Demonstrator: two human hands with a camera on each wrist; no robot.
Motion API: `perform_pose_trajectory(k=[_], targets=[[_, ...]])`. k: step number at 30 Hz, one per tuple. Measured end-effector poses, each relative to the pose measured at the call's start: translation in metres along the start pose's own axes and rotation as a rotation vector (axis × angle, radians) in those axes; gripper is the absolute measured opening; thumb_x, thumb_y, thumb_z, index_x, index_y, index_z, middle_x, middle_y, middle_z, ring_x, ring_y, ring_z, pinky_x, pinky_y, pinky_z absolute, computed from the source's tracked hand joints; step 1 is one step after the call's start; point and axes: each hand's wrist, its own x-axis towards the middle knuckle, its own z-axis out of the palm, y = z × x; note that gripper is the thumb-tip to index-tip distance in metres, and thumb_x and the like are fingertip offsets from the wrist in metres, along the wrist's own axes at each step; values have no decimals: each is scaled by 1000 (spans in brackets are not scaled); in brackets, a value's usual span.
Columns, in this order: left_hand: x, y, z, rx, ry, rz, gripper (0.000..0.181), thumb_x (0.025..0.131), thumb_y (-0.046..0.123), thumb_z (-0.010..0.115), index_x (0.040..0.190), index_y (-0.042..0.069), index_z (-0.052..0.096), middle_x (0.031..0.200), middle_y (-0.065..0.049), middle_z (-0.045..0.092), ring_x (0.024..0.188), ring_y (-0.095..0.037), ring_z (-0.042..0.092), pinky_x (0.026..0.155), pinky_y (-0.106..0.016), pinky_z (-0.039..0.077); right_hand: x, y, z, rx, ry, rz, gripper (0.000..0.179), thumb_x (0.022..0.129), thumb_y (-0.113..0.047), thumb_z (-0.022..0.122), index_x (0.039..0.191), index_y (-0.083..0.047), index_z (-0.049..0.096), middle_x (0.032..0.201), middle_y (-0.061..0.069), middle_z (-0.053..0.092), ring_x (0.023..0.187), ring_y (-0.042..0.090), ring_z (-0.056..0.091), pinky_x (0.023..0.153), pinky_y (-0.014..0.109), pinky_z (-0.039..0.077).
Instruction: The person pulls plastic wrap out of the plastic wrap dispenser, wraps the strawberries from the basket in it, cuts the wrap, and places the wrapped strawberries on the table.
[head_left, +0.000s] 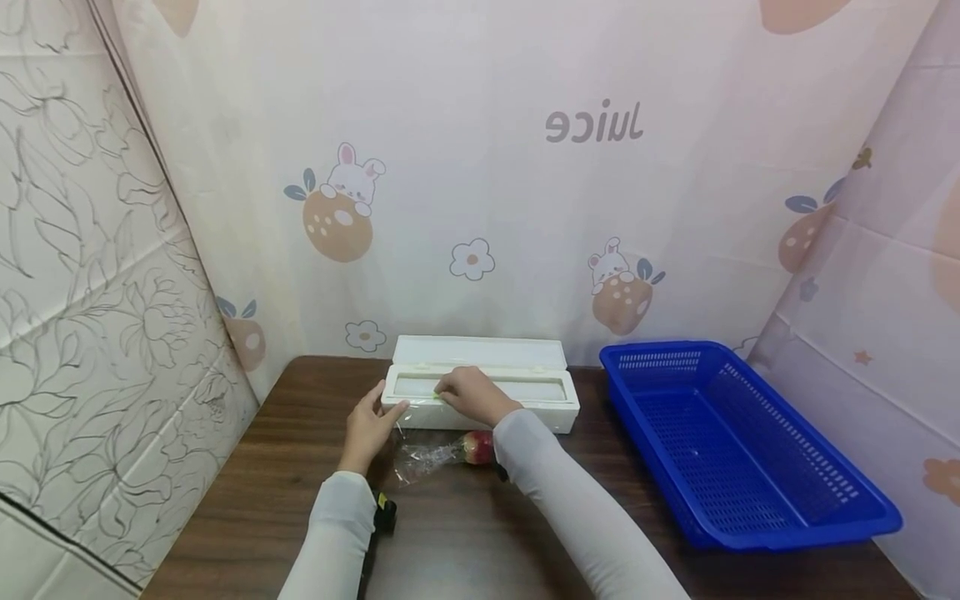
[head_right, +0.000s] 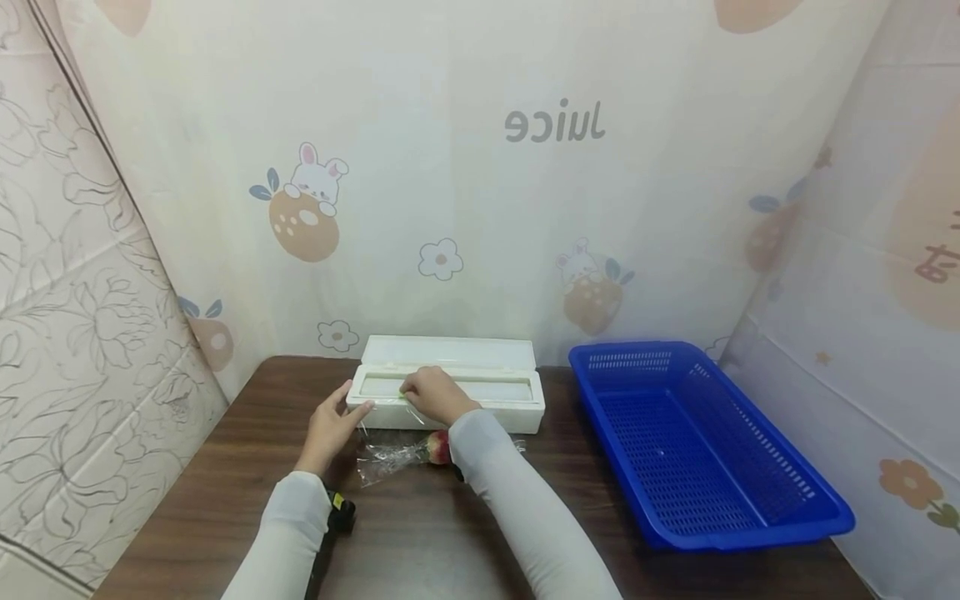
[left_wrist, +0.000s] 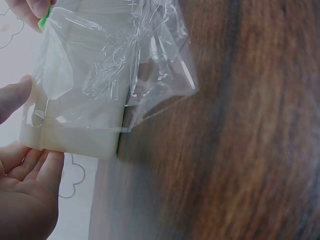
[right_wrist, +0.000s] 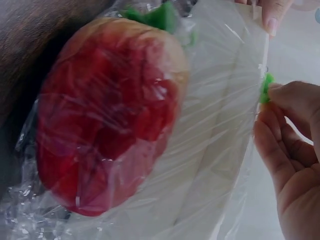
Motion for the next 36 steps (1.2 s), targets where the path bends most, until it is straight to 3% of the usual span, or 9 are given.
perform_pose_trajectory(k=[6,11,36], targets=[[-1,0,0,-9,-9,2,77,84,42,66,143,7,33,147,-17,34,126,-30,38,102,-46,41,-2,-2,3,31,-18,60,19,85,-24,68,101,-13,71,96,1,70,83,7,60,77,26,55],[-1,0,0,-15,-13,5,78,84,42,67,144,7,32,147,-17,33,126,-30,38,102,-46,41,-2,-2,4,29,-5,60,19,84,-22,69,101,-13,71,96,1,69,84,6,60,77,24,54],[1,-3,-1,4,-6,7,78,83,43,67,143,6,33,146,-17,35,126,-28,40,101,-41,42,0,-7,6,-42,34,-93,23,85,-7,65,107,-8,69,102,4,70,93,12,60,82,27,53]])
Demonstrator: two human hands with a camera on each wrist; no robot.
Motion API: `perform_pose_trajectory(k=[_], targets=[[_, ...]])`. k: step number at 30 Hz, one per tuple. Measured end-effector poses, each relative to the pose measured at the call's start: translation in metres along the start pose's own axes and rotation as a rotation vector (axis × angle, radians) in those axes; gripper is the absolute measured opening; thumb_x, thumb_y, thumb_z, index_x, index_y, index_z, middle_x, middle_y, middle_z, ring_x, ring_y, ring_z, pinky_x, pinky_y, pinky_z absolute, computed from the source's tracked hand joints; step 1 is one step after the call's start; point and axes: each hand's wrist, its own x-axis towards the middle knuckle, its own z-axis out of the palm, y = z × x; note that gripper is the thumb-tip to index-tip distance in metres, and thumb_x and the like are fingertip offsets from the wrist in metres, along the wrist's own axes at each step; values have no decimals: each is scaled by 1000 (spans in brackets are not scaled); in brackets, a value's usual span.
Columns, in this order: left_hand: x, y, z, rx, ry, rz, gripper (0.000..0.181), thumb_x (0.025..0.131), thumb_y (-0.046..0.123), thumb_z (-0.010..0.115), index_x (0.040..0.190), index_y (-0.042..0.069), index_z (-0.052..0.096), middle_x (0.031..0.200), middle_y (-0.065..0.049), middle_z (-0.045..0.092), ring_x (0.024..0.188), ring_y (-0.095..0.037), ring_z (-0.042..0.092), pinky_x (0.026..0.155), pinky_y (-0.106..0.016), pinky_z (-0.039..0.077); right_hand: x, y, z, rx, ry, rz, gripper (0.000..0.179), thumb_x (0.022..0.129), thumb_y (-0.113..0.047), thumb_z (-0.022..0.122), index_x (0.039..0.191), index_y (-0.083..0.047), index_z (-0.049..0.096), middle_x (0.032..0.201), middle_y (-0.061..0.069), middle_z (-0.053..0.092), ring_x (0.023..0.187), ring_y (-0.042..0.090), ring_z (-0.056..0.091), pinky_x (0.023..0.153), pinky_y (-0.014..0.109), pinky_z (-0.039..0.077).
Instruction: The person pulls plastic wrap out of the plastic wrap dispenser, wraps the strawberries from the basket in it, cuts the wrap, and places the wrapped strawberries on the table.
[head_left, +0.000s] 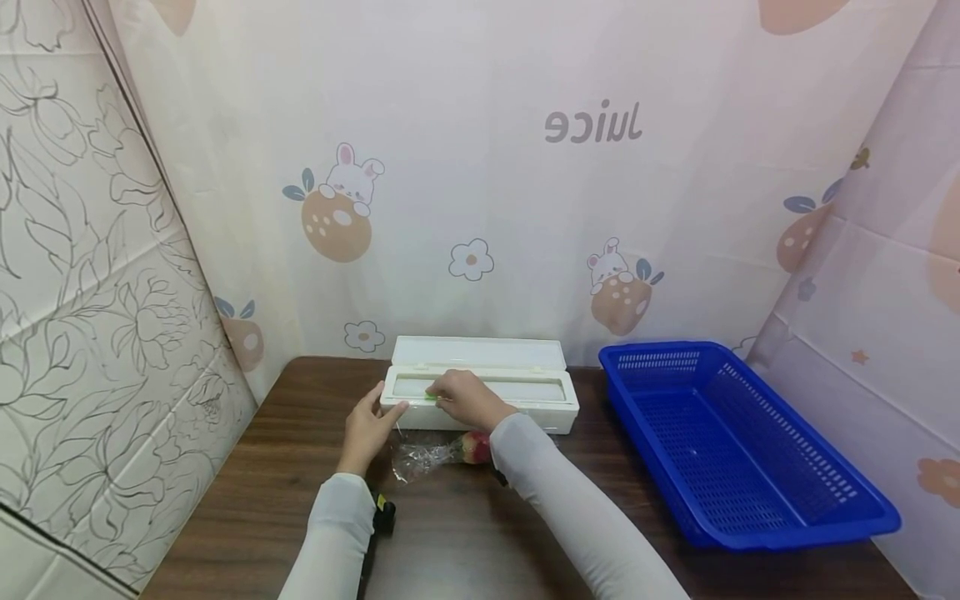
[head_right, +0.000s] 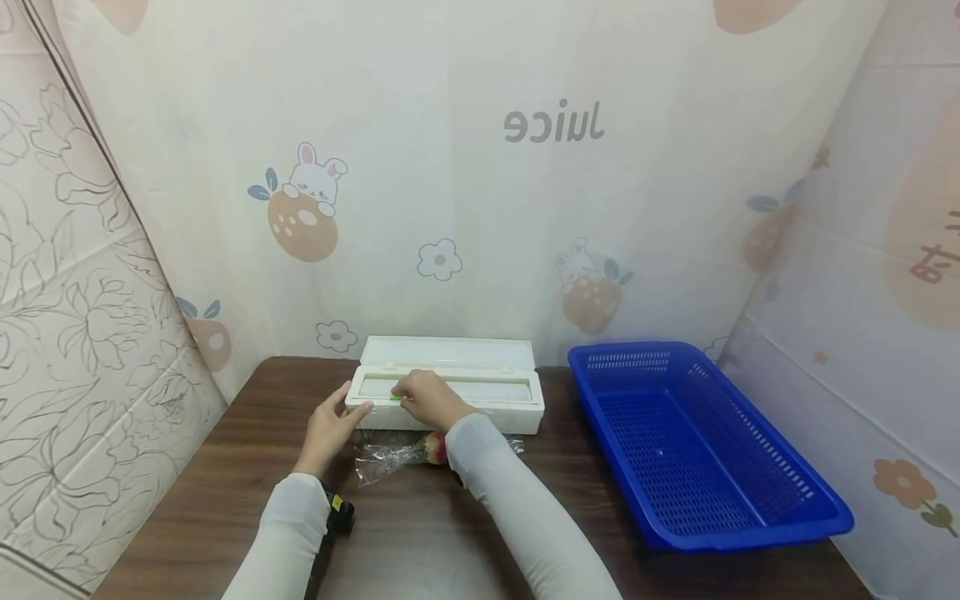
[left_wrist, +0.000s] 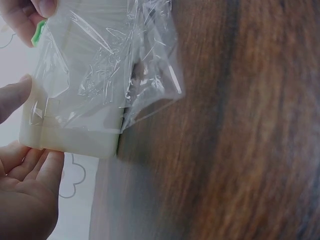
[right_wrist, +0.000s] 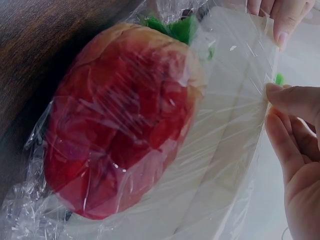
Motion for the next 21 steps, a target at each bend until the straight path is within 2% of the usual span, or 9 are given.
perform_pose_trajectory(k=[9,21], targets=[[-1,1,-1,-14,-6,2,80,82,44,67,143,6,33,146,-18,35,126,-28,40,100,-41,43,2,1,3,-3,4,-52,26,83,-1,65,108,-8,68,105,4,69,98,11,59,88,27,51],[0,1,0,-1,1,8,78,83,43,67,143,6,34,146,-18,34,127,-29,38,102,-42,41,2,1,6,-57,9,-109,28,84,0,63,110,-9,68,106,5,68,99,12,59,87,27,52]])
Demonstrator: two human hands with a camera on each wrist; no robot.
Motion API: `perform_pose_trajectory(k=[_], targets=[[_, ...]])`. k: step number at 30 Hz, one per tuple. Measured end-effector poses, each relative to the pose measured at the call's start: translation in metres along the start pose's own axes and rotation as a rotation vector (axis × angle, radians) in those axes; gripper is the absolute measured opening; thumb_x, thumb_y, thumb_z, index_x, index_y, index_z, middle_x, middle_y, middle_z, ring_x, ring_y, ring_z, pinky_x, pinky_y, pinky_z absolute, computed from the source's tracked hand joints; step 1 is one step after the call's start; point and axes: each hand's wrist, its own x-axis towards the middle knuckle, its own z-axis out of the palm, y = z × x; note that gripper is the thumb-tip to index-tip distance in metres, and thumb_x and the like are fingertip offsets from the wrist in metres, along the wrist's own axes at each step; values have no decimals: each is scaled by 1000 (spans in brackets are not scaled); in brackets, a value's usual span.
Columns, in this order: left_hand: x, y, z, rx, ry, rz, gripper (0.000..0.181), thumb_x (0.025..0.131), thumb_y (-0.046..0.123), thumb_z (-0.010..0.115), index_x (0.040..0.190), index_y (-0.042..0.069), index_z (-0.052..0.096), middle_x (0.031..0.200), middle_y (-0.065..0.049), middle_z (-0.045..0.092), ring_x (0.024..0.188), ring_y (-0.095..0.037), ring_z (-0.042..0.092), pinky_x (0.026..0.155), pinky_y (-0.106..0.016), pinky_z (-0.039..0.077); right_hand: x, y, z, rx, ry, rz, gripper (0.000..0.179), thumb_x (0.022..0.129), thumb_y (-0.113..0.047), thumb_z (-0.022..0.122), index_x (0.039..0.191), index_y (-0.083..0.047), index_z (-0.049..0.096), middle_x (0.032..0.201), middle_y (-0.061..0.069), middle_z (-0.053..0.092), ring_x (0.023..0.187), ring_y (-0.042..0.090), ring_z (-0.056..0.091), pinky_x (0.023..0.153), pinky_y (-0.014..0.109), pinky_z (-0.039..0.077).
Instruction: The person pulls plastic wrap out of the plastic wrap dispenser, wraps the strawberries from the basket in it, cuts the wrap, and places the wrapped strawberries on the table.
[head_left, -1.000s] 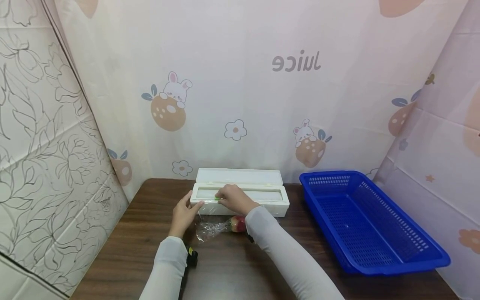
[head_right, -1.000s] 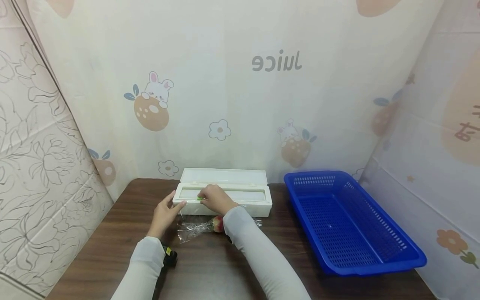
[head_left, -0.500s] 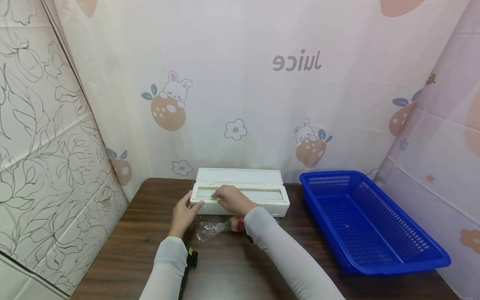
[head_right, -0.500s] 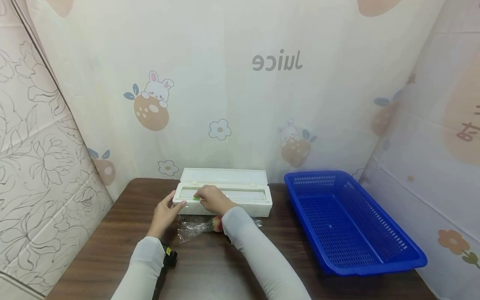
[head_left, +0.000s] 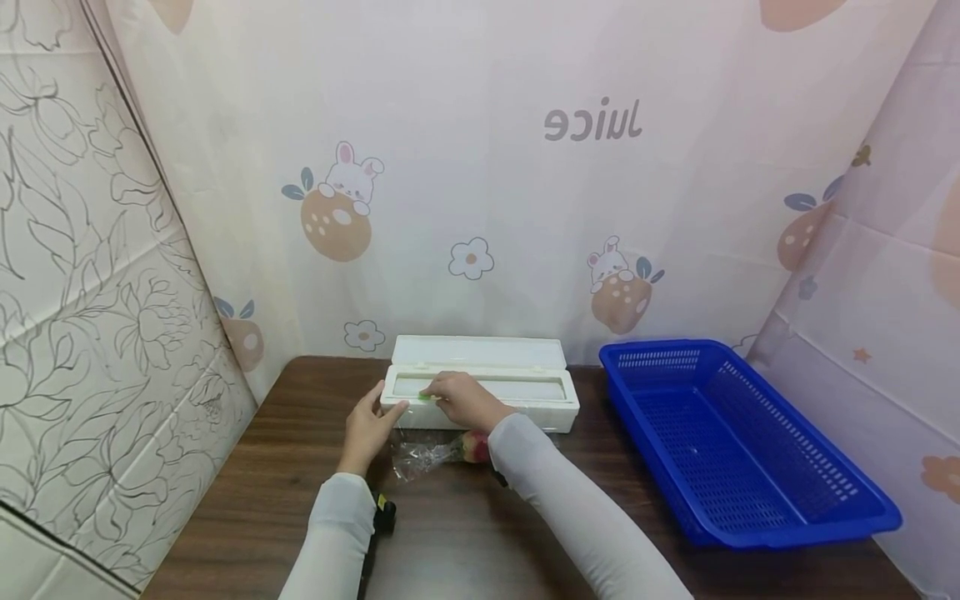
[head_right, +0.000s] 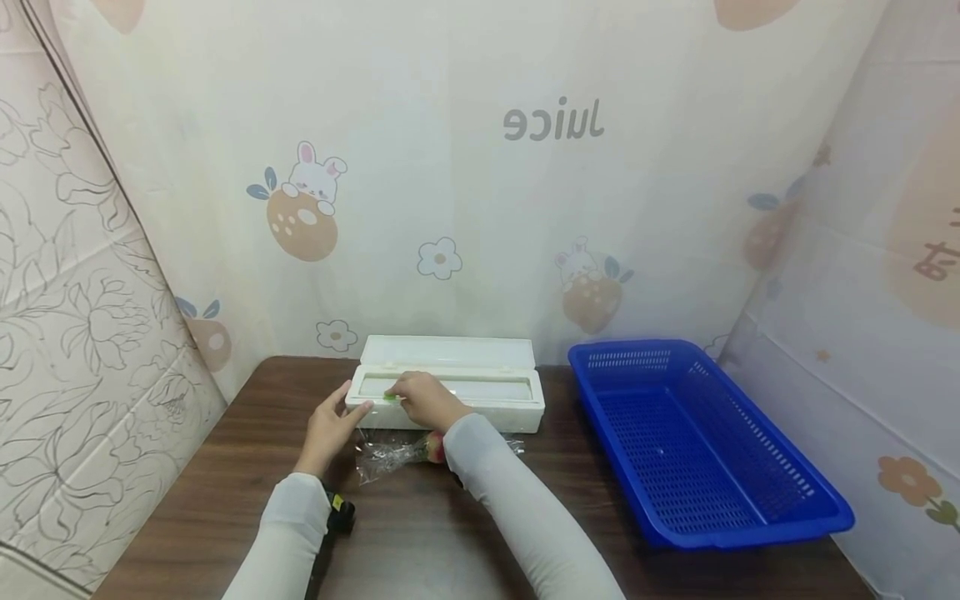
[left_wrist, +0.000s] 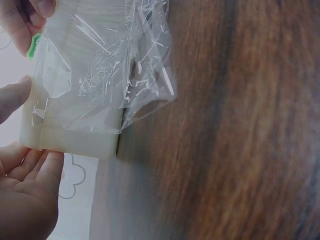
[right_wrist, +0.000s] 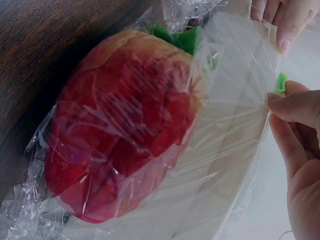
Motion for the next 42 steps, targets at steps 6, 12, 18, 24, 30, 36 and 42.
perform_pose_trajectory(k=[6,12,18,24,30,36,42], targets=[[1,2,-1,-2,3,19,80,82,44,67,143,5,34,146,-19,34,127,-30,38,101,-42,42,1,-1,-3,-2,0,2,29,84,2,63,110,-10,68,107,4,68,100,13,58,88,27,51],[1,5,-2,11,2,19,80,82,44,67,143,5,33,146,-19,34,128,-29,37,101,-41,42,2,-3,-4,-14,-9,-15,32,87,4,57,113,-10,67,110,5,67,102,13,58,90,27,50],[0,8,-2,8,-8,13,76,84,40,67,143,4,33,147,-20,33,127,-30,37,101,-41,42,2,-5,-4,9,-17,-7,33,87,4,55,114,-10,66,111,6,66,102,13,58,89,28,51],[-1,8,-2,-2,-12,9,75,85,38,67,143,4,33,146,-20,34,125,-29,40,100,-40,43,7,-5,-2,60,-15,55,22,90,-10,58,109,-11,69,106,3,68,94,9,59,82,25,53],[-1,6,-1,8,-19,-11,77,84,41,66,144,6,32,147,-19,33,127,-29,39,101,-42,41,11,-8,1,123,-3,132,18,91,-14,60,105,-11,70,101,2,70,91,8,60,81,24,53],[-4,4,-2,7,-19,-22,77,84,42,66,144,7,32,147,-19,32,127,-30,37,101,-42,41,15,-14,1,149,-30,188,21,87,-20,65,105,-11,70,100,2,71,88,7,60,79,25,54],[-4,4,-2,3,-15,-23,78,84,42,66,144,7,32,147,-19,33,126,-30,39,100,-42,42,20,-15,4,113,-30,211,22,84,-24,69,102,-12,70,96,1,70,84,6,59,77,24,54]])
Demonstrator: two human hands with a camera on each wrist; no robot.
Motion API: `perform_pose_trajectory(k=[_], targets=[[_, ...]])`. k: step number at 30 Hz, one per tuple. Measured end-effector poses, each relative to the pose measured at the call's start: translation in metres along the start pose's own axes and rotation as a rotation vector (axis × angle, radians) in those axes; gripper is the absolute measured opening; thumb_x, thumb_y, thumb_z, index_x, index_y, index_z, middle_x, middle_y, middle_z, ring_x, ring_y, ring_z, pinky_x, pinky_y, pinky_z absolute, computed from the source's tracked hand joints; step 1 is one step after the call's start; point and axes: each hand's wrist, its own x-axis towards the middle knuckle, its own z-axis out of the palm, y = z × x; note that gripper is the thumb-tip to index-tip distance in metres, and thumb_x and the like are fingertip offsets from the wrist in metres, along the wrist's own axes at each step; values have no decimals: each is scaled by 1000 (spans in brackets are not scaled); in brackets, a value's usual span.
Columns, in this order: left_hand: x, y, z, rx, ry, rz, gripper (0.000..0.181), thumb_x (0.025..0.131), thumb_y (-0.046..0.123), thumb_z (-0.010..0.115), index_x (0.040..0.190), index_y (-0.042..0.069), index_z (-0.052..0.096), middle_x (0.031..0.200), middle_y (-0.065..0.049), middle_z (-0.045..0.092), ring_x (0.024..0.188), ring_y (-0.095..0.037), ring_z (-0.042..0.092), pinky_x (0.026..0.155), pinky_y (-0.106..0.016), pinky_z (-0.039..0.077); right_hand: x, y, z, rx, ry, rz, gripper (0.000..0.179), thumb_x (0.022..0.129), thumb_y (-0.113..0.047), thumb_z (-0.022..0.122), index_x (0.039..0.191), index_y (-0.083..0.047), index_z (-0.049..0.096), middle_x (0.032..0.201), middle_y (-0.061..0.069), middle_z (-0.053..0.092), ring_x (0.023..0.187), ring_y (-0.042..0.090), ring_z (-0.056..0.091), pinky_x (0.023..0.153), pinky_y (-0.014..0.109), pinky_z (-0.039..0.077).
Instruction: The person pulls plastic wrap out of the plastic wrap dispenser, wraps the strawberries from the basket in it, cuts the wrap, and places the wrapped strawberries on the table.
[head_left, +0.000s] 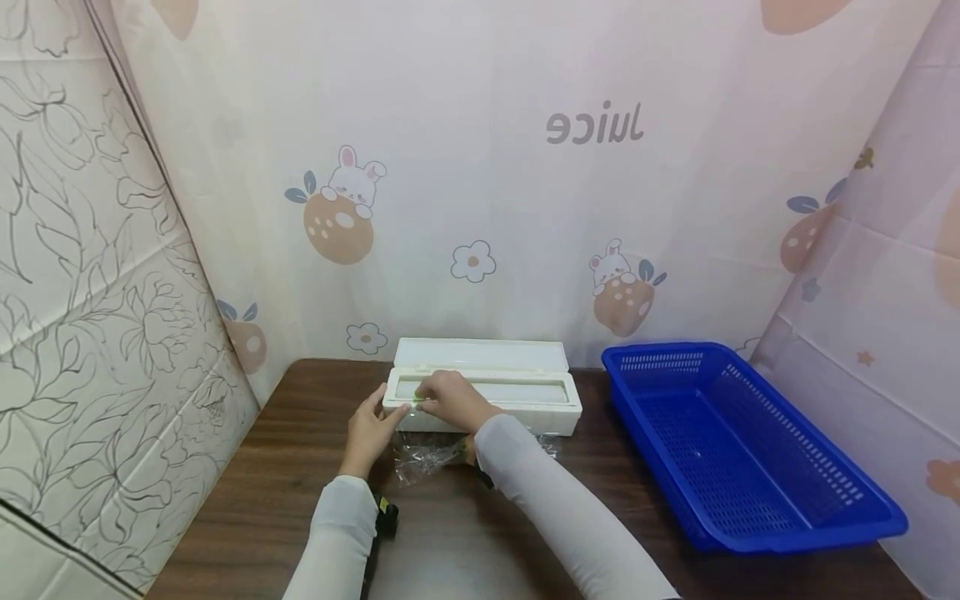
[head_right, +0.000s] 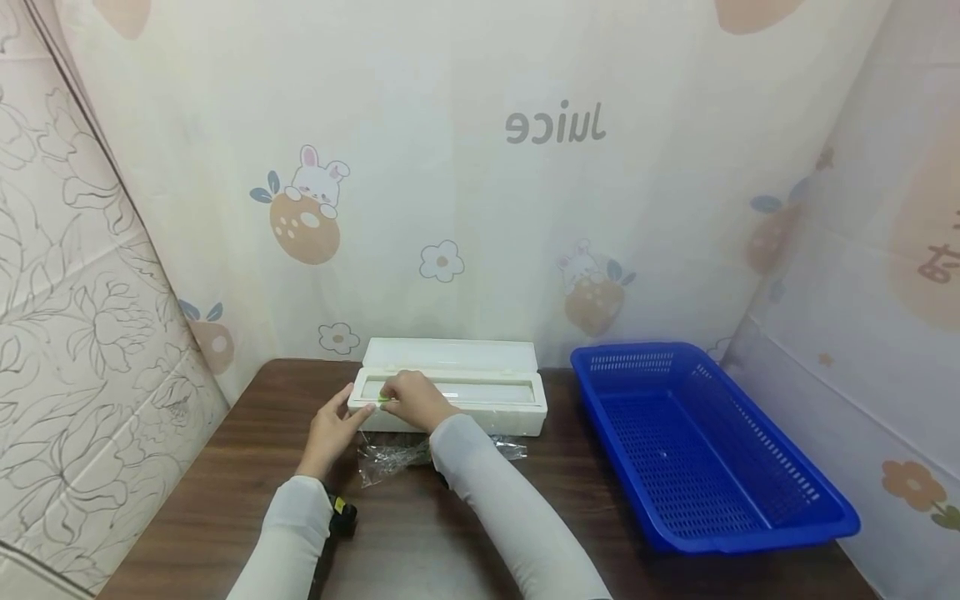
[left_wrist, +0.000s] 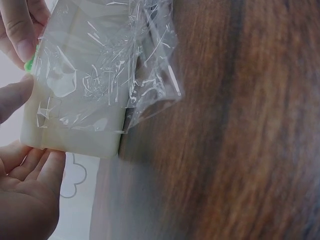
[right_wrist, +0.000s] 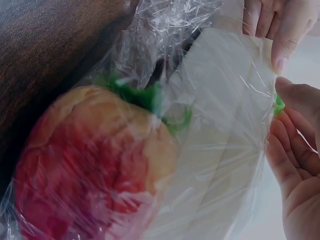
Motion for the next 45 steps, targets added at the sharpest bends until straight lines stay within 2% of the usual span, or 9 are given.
perform_pose_trajectory(k=[11,19,26,31,37,45], targets=[[2,-1,3,-41,7,14,78,83,40,68,143,6,32,147,-17,34,126,-27,40,99,-42,43,2,-1,6,-45,39,15,20,81,-20,72,99,-12,70,93,0,68,82,6,59,74,20,54],[1,-1,3,-39,8,14,78,82,40,68,143,6,33,146,-18,34,125,-28,40,99,-43,44,2,-6,6,-94,22,-48,21,84,-14,68,105,-12,69,100,1,69,88,9,60,78,21,53],[3,-1,3,-26,10,27,76,83,38,68,143,7,34,147,-17,34,127,-27,37,100,-42,42,4,-6,7,-135,45,-134,24,84,-6,65,107,-11,69,104,1,69,95,10,59,84,24,52],[2,-1,3,-19,9,23,76,83,39,68,143,8,34,147,-17,34,127,-28,38,100,-43,42,4,-7,8,-153,42,-156,28,83,-1,63,108,-11,68,105,2,69,98,11,58,87,25,51],[1,-1,4,-32,8,31,77,83,39,68,143,6,34,146,-18,34,126,-28,38,100,-43,43,4,-8,9,-167,42,-172,29,84,0,61,110,-10,68,106,3,68,100,12,57,89,25,50],[3,-2,2,-27,22,32,78,81,41,69,142,6,35,146,-19,34,124,-29,41,99,-42,44,4,-8,12,-200,53,-233,25,94,-6,51,114,-9,66,103,4,64,94,12,56,84,23,51]])
